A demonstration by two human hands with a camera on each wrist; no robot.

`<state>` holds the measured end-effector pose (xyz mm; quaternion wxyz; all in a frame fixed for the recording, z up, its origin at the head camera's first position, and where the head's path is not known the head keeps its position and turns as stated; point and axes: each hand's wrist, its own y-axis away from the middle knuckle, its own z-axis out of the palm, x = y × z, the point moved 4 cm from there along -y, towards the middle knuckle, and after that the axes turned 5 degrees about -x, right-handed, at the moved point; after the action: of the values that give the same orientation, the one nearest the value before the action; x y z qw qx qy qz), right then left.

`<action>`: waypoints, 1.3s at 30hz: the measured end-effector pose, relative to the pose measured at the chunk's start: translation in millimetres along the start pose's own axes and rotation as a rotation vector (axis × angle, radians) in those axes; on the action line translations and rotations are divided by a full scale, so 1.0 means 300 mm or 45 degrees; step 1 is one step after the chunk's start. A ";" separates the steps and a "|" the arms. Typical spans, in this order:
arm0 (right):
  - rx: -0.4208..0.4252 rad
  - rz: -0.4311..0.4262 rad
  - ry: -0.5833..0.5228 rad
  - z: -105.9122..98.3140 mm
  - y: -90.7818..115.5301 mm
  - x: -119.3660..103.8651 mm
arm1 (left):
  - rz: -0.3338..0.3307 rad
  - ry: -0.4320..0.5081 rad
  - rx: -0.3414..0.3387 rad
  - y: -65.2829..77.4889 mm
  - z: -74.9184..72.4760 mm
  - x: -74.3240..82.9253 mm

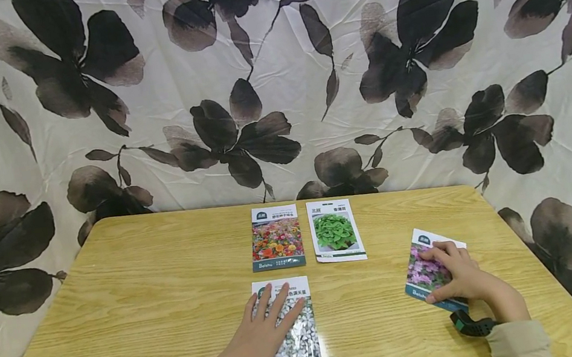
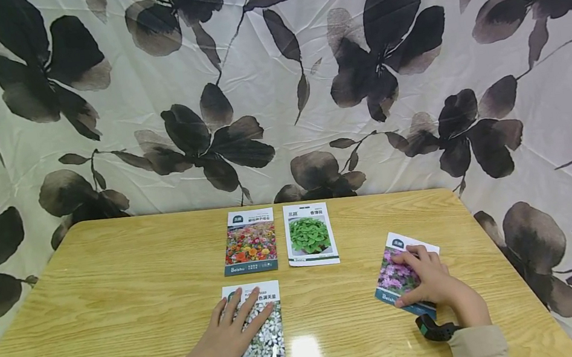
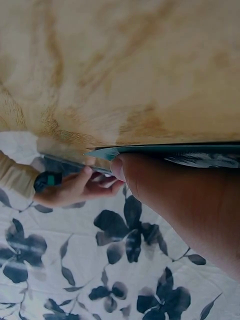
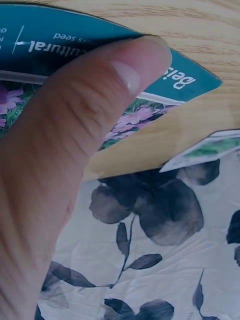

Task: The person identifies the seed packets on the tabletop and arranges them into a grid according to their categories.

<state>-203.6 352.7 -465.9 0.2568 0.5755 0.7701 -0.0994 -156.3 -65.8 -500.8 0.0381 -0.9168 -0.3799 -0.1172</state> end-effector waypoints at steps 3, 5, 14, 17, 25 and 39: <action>-0.008 -0.007 -0.001 0.001 -0.001 -0.007 | 0.000 0.003 -0.002 -0.001 0.002 -0.001; -0.013 -0.021 0.001 0.001 0.000 -0.013 | -0.001 0.006 -0.004 -0.001 0.004 -0.002; -0.046 -0.058 0.016 0.010 -0.007 -0.040 | 0.003 0.025 0.000 -0.002 0.007 -0.003; -0.067 -0.054 0.019 0.016 -0.011 -0.054 | 0.005 0.026 0.009 -0.001 0.008 -0.003; -0.106 -0.025 0.071 0.037 -0.025 -0.098 | 0.004 0.013 0.025 -0.001 0.011 -0.003; -0.152 -0.020 0.064 0.064 -0.037 -0.151 | 0.000 0.015 0.021 0.001 0.010 -0.003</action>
<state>-199.3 302.7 -460.7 0.2703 0.5554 0.7854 -0.0408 -156.2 -66.2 -503.9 0.0478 -0.9157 -0.3807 -0.1194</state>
